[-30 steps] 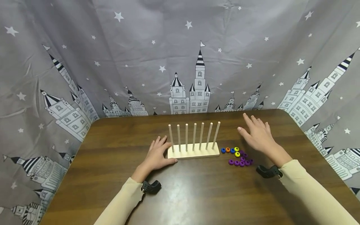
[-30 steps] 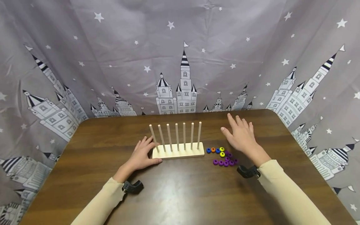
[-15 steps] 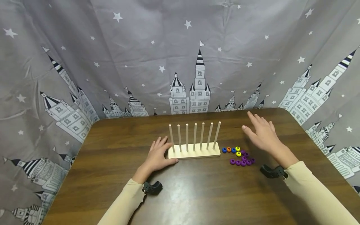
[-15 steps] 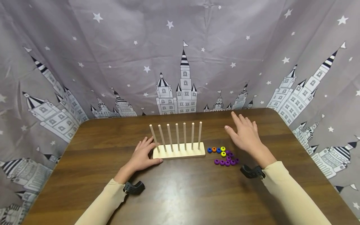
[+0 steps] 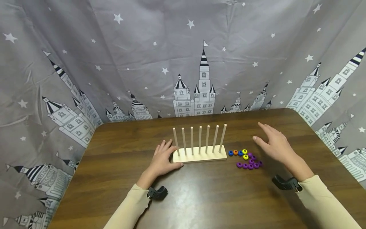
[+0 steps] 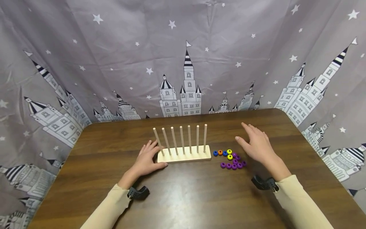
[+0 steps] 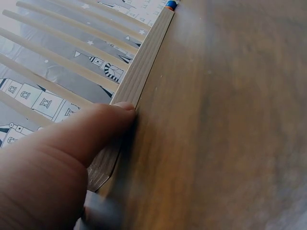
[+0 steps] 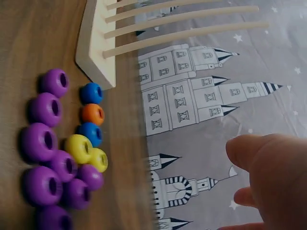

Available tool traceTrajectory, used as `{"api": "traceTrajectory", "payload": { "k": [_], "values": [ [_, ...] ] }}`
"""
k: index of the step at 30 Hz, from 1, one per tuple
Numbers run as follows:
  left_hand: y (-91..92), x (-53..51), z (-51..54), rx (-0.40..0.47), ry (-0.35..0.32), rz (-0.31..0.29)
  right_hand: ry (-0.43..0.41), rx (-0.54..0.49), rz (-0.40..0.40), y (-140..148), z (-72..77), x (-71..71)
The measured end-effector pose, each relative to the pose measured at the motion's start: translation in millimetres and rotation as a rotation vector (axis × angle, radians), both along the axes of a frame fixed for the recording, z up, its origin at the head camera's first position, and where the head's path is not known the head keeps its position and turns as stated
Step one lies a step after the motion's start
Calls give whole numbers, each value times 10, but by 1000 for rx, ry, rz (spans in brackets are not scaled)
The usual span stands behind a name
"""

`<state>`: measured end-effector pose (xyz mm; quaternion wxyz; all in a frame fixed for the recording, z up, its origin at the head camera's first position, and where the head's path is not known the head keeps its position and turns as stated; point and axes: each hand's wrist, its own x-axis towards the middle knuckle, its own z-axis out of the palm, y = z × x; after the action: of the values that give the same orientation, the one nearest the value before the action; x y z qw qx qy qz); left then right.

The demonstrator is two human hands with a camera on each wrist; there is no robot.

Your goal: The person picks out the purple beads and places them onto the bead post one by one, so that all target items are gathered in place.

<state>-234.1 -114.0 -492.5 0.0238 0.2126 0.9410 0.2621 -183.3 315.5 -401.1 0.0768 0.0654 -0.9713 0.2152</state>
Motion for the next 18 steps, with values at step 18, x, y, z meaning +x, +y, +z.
{"api": "traceTrajectory", "payload": {
  "k": [18],
  "values": [
    [-24,27,26,2,9,9,67,-160,-52,4,-631,340]
  ]
}}
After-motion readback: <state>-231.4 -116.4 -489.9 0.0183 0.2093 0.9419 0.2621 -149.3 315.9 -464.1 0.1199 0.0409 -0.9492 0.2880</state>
